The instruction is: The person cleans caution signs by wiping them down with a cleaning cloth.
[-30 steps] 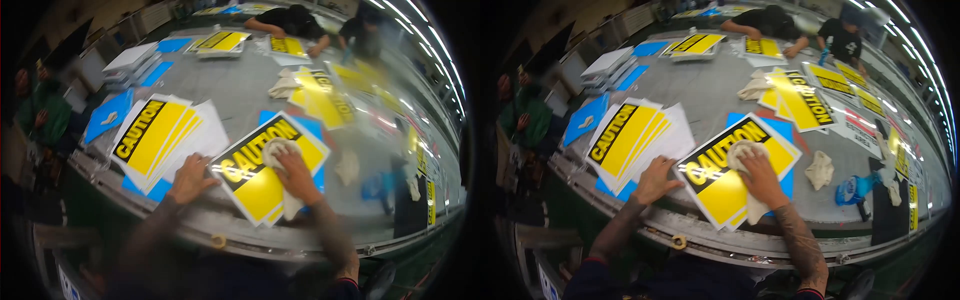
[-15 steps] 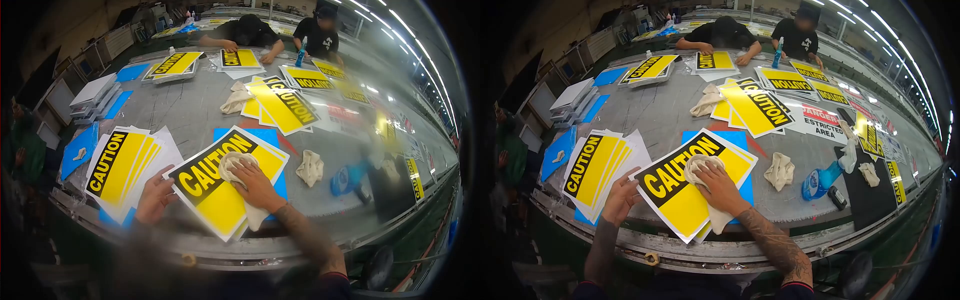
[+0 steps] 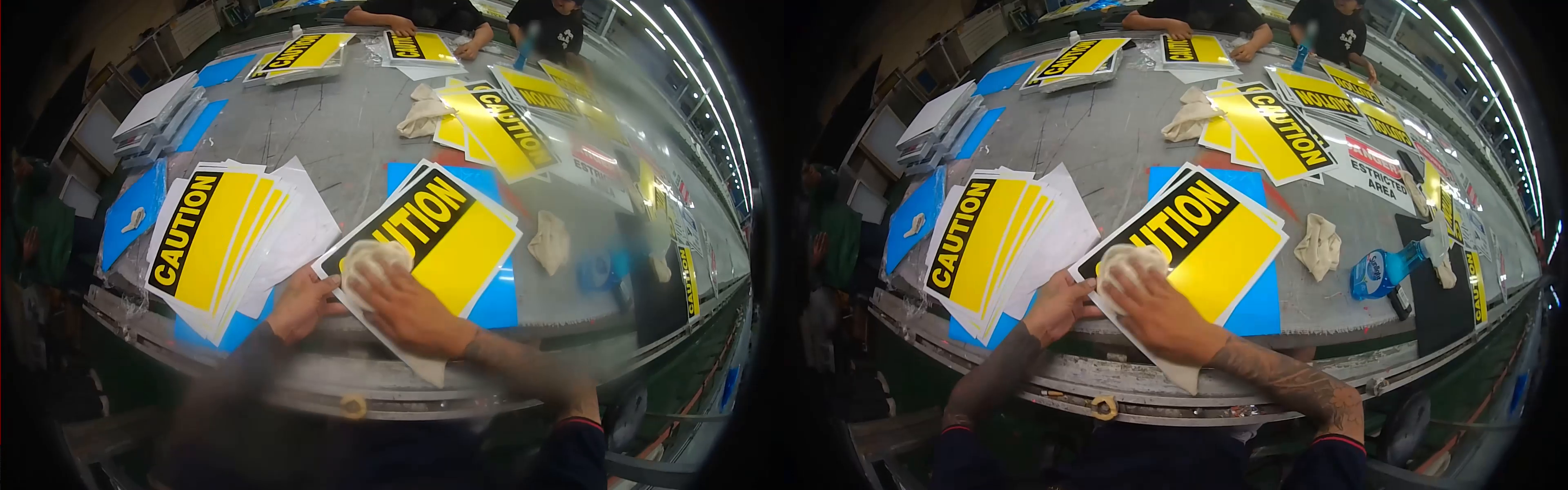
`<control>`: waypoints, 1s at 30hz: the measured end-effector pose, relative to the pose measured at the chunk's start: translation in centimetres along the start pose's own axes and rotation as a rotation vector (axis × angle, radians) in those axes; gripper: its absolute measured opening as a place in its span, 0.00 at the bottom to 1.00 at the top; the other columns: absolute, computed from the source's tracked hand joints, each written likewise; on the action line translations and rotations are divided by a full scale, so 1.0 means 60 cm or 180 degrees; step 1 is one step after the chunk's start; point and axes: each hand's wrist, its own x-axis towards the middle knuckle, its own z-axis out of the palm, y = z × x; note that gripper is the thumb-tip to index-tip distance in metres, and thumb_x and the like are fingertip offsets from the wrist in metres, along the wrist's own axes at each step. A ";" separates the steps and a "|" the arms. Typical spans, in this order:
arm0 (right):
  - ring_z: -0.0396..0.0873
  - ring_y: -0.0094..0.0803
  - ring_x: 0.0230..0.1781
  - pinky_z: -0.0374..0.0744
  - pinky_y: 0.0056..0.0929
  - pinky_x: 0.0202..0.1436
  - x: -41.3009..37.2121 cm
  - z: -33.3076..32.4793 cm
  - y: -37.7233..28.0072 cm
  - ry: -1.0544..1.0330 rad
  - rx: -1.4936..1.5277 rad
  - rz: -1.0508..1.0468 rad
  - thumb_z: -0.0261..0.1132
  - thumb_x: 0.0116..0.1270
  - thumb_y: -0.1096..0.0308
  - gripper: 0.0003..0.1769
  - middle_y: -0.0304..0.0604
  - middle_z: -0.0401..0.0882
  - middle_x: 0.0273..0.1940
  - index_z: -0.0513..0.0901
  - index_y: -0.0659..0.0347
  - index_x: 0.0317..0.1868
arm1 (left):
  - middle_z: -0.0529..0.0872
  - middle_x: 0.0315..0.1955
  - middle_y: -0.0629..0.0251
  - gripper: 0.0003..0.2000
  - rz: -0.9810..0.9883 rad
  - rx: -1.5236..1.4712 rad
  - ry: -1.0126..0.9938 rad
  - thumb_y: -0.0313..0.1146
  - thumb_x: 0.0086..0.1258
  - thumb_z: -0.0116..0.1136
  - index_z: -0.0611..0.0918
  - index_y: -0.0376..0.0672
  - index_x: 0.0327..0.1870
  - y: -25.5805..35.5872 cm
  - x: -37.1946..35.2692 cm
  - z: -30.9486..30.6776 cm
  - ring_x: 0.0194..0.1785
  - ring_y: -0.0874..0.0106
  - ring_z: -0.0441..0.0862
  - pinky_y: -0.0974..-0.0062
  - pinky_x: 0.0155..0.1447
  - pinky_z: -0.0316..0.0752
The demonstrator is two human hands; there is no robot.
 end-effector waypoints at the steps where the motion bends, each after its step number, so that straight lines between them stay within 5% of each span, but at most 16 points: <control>1: 0.61 0.59 0.85 0.59 0.62 0.88 0.011 0.009 0.019 0.0082 -0.0081 -0.0031 0.57 0.81 0.63 0.31 0.59 0.67 0.80 0.71 0.65 0.80 | 0.85 0.67 0.58 0.24 -0.0011 0.0077 0.0065 0.25 0.86 0.53 0.68 0.39 0.81 0.003 0.000 -0.001 0.66 0.65 0.88 0.53 0.65 0.90; 6: 0.70 0.59 0.79 0.64 0.58 0.84 0.049 -0.004 0.234 0.0815 -0.1262 0.0975 0.59 0.79 0.68 0.27 0.59 0.74 0.76 0.75 0.67 0.75 | 0.86 0.65 0.57 0.23 0.0153 -0.0131 0.0068 0.25 0.87 0.53 0.68 0.36 0.80 0.003 -0.007 0.014 0.64 0.65 0.89 0.57 0.63 0.92; 8: 0.69 0.60 0.80 0.66 0.55 0.85 0.058 0.006 0.227 0.0630 -0.1103 0.0769 0.61 0.78 0.66 0.27 0.61 0.73 0.77 0.75 0.67 0.74 | 0.86 0.65 0.58 0.24 0.0084 -0.0170 0.0039 0.25 0.87 0.53 0.67 0.37 0.81 -0.007 0.003 0.001 0.64 0.65 0.89 0.60 0.61 0.93; 11: 0.73 0.58 0.79 0.68 0.53 0.85 0.078 0.026 0.074 0.0139 0.0008 0.0368 0.62 0.76 0.66 0.28 0.62 0.78 0.73 0.77 0.65 0.73 | 0.86 0.66 0.57 0.21 0.0034 -0.0314 0.0078 0.25 0.87 0.53 0.70 0.36 0.77 -0.010 0.003 0.002 0.63 0.66 0.89 0.62 0.59 0.94; 14: 0.74 0.57 0.76 0.69 0.54 0.82 0.066 0.008 0.180 0.0268 -0.0327 0.0867 0.63 0.76 0.67 0.26 0.58 0.79 0.73 0.78 0.65 0.73 | 0.85 0.66 0.56 0.19 -0.0018 -0.0269 0.0069 0.25 0.87 0.53 0.72 0.34 0.74 -0.009 0.000 0.005 0.64 0.66 0.89 0.61 0.61 0.93; 15: 0.74 0.56 0.75 0.70 0.53 0.81 0.070 -0.002 0.234 0.0754 -0.1028 0.0505 0.62 0.76 0.69 0.26 0.56 0.80 0.72 0.78 0.65 0.72 | 0.85 0.66 0.54 0.18 0.0070 -0.0344 0.0144 0.25 0.87 0.53 0.73 0.32 0.73 0.001 -0.011 0.020 0.65 0.65 0.89 0.60 0.63 0.92; 16: 0.73 0.57 0.75 0.69 0.54 0.81 0.083 -0.023 0.250 0.0536 -0.1064 0.1023 0.61 0.76 0.70 0.25 0.57 0.79 0.70 0.77 0.66 0.72 | 0.85 0.66 0.54 0.18 0.0048 -0.0356 0.0162 0.25 0.87 0.53 0.73 0.32 0.73 -0.004 -0.010 0.019 0.65 0.65 0.88 0.60 0.63 0.92; 18: 0.71 0.60 0.77 0.69 0.57 0.81 0.074 -0.010 0.229 0.0245 -0.1843 0.0191 0.62 0.77 0.68 0.24 0.59 0.77 0.70 0.78 0.66 0.71 | 0.85 0.66 0.54 0.17 0.0019 -0.0369 0.0192 0.25 0.87 0.53 0.73 0.32 0.72 -0.013 -0.005 0.013 0.66 0.65 0.88 0.60 0.63 0.92; 19: 0.68 0.63 0.79 0.68 0.57 0.83 0.079 0.003 0.172 0.0279 0.0091 0.1102 0.63 0.78 0.66 0.24 0.61 0.76 0.71 0.77 0.67 0.70 | 0.85 0.66 0.55 0.18 -0.0044 -0.0263 0.0119 0.26 0.87 0.53 0.73 0.33 0.73 -0.008 -0.005 0.011 0.66 0.65 0.88 0.59 0.62 0.92; 20: 0.68 0.60 0.80 0.69 0.54 0.84 0.088 -0.003 0.122 0.0184 -0.0204 0.0385 0.65 0.79 0.63 0.26 0.61 0.76 0.71 0.76 0.67 0.70 | 0.85 0.66 0.56 0.19 -0.0076 -0.0286 0.0336 0.26 0.87 0.54 0.73 0.35 0.74 -0.031 0.007 0.000 0.65 0.65 0.88 0.59 0.62 0.92; 22: 0.71 0.57 0.80 0.68 0.51 0.85 0.086 -0.002 0.106 0.0029 0.0186 0.0384 0.65 0.78 0.63 0.26 0.62 0.76 0.72 0.75 0.67 0.71 | 0.85 0.66 0.57 0.19 -0.0034 -0.0340 0.0106 0.27 0.87 0.54 0.73 0.36 0.74 -0.011 -0.004 0.008 0.65 0.65 0.88 0.59 0.61 0.92; 24: 0.75 0.58 0.75 0.72 0.51 0.81 0.061 0.013 0.227 0.0589 0.0158 0.1161 0.66 0.78 0.64 0.26 0.63 0.77 0.71 0.75 0.66 0.71 | 0.85 0.66 0.57 0.19 -0.0001 -0.0380 0.0174 0.27 0.87 0.54 0.72 0.36 0.74 -0.015 -0.010 0.017 0.65 0.65 0.88 0.60 0.61 0.92; 25: 0.74 0.60 0.77 0.72 0.49 0.80 0.049 0.000 0.296 0.0675 -0.0786 0.0736 0.63 0.81 0.62 0.29 0.62 0.74 0.76 0.71 0.64 0.77 | 0.85 0.66 0.57 0.19 0.0018 -0.0378 0.0127 0.27 0.87 0.54 0.73 0.35 0.74 -0.013 -0.010 0.020 0.65 0.65 0.88 0.60 0.61 0.92; 26: 0.74 0.61 0.76 0.74 0.50 0.78 0.060 -0.036 0.309 0.0600 -0.0300 0.1528 0.62 0.82 0.62 0.29 0.62 0.75 0.76 0.70 0.64 0.78 | 0.86 0.66 0.57 0.19 0.0043 -0.0373 0.0083 0.27 0.87 0.54 0.73 0.35 0.74 -0.011 -0.011 0.022 0.65 0.66 0.89 0.60 0.61 0.92; 29: 0.73 0.61 0.76 0.73 0.53 0.78 0.051 -0.010 0.318 0.0646 -0.0486 0.1352 0.61 0.82 0.62 0.27 0.61 0.75 0.76 0.72 0.59 0.77 | 0.86 0.66 0.57 0.19 -0.0029 -0.0388 0.0151 0.26 0.86 0.55 0.74 0.34 0.74 -0.037 0.000 0.016 0.64 0.65 0.89 0.59 0.62 0.92; 30: 0.71 0.59 0.79 0.69 0.55 0.82 0.044 0.014 0.298 0.0084 -0.0646 0.1249 0.59 0.84 0.61 0.27 0.59 0.74 0.78 0.73 0.57 0.78 | 0.86 0.66 0.57 0.19 0.0011 -0.0380 0.0169 0.26 0.86 0.55 0.74 0.34 0.74 -0.038 0.003 0.015 0.64 0.65 0.89 0.59 0.62 0.92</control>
